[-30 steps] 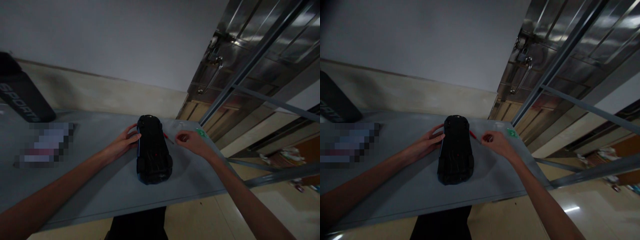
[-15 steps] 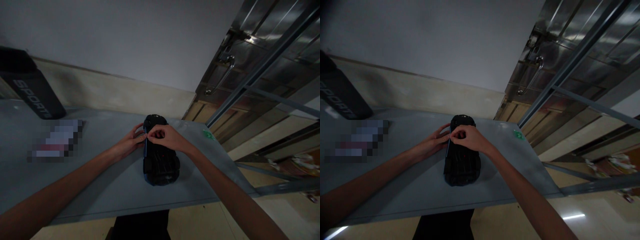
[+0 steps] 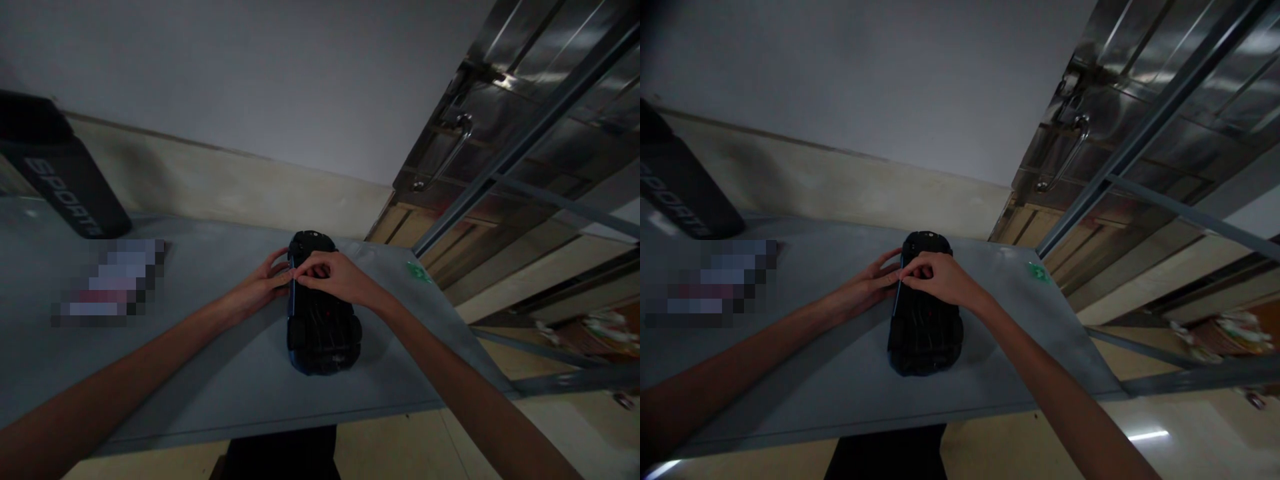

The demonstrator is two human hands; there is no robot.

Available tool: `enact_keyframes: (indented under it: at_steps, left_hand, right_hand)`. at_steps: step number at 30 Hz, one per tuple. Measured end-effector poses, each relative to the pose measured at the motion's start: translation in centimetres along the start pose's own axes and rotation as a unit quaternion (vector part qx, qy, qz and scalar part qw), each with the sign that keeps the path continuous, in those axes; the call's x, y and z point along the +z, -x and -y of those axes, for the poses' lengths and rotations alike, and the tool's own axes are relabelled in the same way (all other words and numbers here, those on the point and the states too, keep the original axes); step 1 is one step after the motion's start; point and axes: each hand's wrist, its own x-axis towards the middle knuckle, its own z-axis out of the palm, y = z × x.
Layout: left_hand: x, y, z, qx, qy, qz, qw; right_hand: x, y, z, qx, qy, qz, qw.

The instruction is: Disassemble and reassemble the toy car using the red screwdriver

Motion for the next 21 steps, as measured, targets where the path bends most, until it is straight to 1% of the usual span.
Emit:
enact_keyframes:
  at_steps: [5,8,10,12,14,15,16,18,20,21]
  left_hand:
    - [0.1,-0.1,-0.1,-0.005,0.011,0.003,1.0]
    - [0.2,0.0,-0.3,-0.013,0.011,0.006,1.0]
    - [0.3,0.1,-0.4,-0.015,0.004,0.007,1.0]
    - [0.5,0.2,-0.4,-0.018,-0.007,0.006,1.0]
    - [0.6,0.3,-0.4,-0.02,-0.016,-0.001,1.0]
    - [0.7,0.3,-0.4,-0.019,-0.018,-0.005,1.0]
    - [0.7,0.4,-0.5,-0.019,-0.019,-0.007,1.0]
    - [0.8,0.5,-0.5,-0.019,-0.02,-0.012,1.0]
    - [0.9,0.7,-0.7,-0.027,-0.025,-0.016,0.999]
    - [1.0,0.7,-0.8,-0.029,-0.03,-0.02,0.999]
  right_hand:
    - [0.3,0.1,-0.2,-0.011,-0.007,-0.015,1.0]
    - [0.0,0.0,-0.8,-0.016,-0.034,-0.032,0.999]
    - [-0.7,-0.2,-2.0,-0.022,-0.05,-0.09,0.994]
    - [-1.7,0.0,-3.9,-0.017,-0.044,-0.19,0.981]
    - [-2.6,0.5,-6.2,0.018,-0.007,-0.28,0.96]
    - [-2.9,0.9,-7.4,0.046,0.027,-0.308,0.95]
    - [-3.0,1.3,-8.5,0.072,0.064,-0.307,0.947]
    - [-2.8,2.3,-10.1,0.098,0.119,-0.241,0.958]
    - [-2.4,3.1,-10.8,0.093,0.156,-0.166,0.969]
    - [-2.1,3.3,-10.9,0.087,0.167,-0.14,0.972]
